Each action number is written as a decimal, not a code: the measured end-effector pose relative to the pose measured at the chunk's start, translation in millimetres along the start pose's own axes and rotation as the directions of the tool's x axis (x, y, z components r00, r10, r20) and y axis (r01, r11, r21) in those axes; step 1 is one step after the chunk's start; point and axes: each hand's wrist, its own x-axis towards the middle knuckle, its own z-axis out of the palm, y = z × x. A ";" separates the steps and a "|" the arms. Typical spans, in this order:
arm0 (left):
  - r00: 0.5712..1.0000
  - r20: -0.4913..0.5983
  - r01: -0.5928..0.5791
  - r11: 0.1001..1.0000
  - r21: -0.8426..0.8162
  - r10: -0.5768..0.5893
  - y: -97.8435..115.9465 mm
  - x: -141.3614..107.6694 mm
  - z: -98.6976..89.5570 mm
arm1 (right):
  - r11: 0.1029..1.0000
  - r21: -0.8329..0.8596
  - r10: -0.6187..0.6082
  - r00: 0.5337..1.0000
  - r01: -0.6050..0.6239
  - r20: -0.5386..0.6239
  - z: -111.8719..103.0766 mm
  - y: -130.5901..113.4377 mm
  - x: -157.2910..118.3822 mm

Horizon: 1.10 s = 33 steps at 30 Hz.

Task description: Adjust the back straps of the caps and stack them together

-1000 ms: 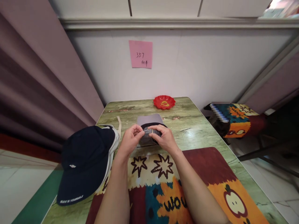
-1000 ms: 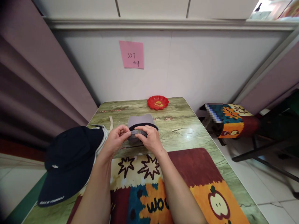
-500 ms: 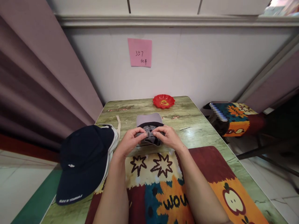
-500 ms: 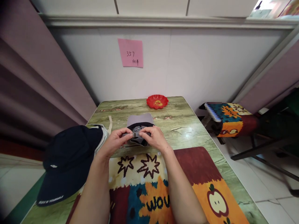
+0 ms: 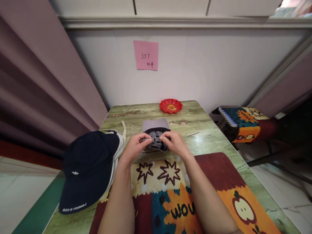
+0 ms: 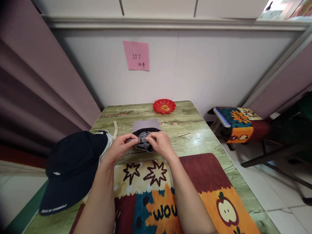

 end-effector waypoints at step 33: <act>0.962 -0.116 -0.236 0.966 0.106 0.248 10.9 1.7 19.6 | 0.960 0.278 0.053 0.998 -0.044 -0.024 12.7 -3.6 2.1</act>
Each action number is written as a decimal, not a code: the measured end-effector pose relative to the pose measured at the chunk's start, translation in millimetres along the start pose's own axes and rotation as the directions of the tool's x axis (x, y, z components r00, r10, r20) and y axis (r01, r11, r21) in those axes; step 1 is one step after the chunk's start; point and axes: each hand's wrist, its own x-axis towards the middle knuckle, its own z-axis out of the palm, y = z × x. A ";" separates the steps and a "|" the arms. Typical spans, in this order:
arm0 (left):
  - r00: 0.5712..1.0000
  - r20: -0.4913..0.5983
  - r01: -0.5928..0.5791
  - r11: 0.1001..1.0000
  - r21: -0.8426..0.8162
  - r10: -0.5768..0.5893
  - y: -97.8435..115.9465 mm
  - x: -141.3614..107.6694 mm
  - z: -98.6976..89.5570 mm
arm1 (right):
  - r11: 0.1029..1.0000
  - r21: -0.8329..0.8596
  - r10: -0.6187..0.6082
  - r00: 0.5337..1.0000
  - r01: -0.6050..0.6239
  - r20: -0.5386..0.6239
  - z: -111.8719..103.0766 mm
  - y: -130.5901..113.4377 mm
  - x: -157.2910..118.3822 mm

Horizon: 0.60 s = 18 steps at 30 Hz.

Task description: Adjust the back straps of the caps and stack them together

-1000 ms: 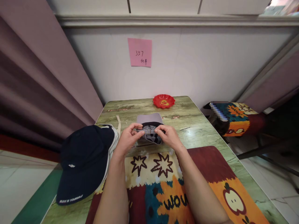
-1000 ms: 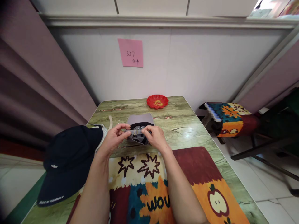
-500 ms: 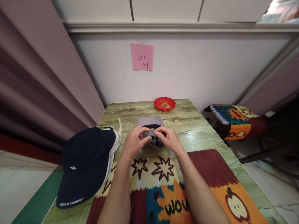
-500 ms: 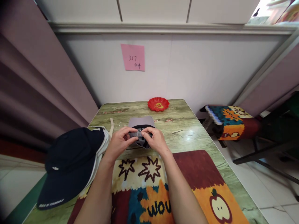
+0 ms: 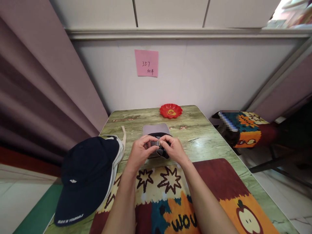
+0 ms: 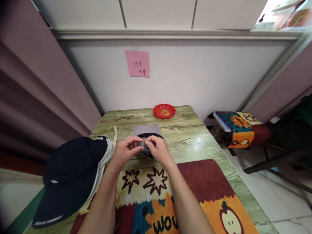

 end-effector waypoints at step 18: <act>0.996 -0.016 0.088 0.976 -0.200 -0.093 -5.4 -0.1 0.9 | 0.948 0.307 0.090 0.996 -0.082 -0.014 18.9 5.6 0.3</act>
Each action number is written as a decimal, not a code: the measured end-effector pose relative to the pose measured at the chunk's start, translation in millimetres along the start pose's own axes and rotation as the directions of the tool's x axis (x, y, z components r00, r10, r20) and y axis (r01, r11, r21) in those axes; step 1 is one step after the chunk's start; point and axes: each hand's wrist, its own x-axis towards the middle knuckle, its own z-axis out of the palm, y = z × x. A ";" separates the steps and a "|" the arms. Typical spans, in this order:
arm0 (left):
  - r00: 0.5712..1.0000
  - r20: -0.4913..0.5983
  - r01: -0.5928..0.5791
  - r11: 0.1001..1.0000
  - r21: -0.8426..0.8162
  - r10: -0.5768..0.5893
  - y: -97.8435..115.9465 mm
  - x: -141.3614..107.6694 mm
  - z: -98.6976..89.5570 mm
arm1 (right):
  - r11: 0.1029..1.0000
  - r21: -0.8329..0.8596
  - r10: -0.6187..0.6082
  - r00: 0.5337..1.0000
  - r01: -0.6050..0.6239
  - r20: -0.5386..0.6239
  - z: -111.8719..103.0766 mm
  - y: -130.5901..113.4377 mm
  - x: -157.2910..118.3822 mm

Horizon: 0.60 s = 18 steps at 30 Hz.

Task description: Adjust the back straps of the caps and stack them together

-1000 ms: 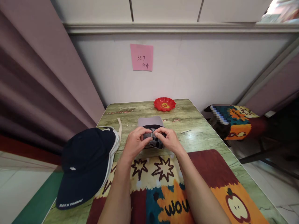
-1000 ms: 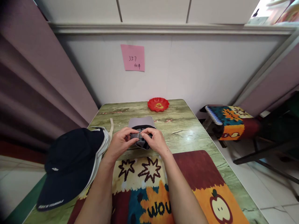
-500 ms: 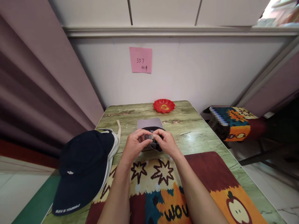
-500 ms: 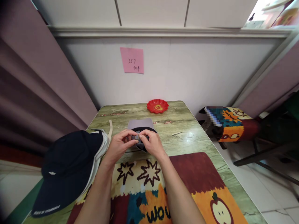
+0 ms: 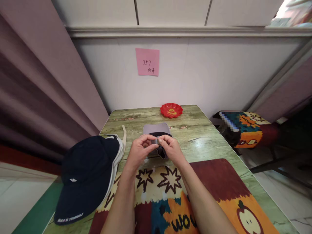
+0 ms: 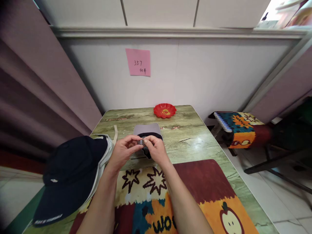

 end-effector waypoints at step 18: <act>0.999 -0.032 0.033 0.984 0.176 -0.028 0.2 0.7 -13.0 | 0.987 -0.140 -0.074 0.995 0.082 0.066 -8.8 -8.8 -1.5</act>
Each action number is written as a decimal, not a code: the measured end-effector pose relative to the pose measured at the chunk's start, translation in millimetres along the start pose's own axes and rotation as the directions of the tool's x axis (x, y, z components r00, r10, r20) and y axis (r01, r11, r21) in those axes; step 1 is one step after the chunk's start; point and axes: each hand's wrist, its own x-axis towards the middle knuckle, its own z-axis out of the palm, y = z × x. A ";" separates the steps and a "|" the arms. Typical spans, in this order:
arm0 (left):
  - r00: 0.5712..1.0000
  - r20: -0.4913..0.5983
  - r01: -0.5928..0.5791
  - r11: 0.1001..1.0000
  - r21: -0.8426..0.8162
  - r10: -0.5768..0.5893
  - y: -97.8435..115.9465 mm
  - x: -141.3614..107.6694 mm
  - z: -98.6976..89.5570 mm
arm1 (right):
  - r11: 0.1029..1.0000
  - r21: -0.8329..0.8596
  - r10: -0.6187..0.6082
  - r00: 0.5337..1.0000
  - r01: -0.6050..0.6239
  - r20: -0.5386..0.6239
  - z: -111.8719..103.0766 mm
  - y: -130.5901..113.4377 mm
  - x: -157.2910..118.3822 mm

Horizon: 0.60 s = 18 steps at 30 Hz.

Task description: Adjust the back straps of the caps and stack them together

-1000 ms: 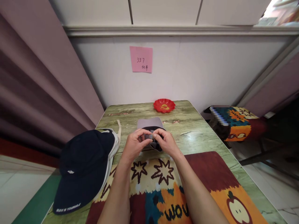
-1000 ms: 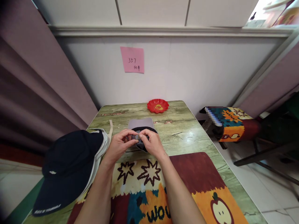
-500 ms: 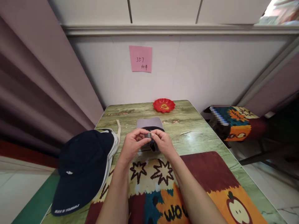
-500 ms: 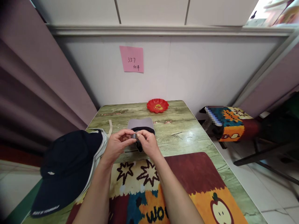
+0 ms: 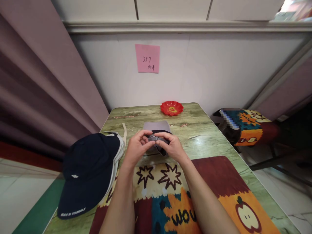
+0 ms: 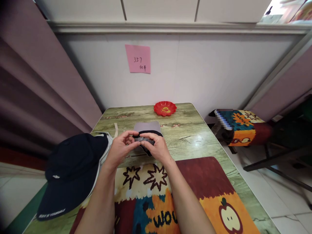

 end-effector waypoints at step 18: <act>0.991 0.084 0.126 0.960 -0.251 -0.108 13.4 -2.6 4.2 | 0.983 -0.157 -0.102 0.995 0.099 -0.015 -0.8 -6.8 -2.2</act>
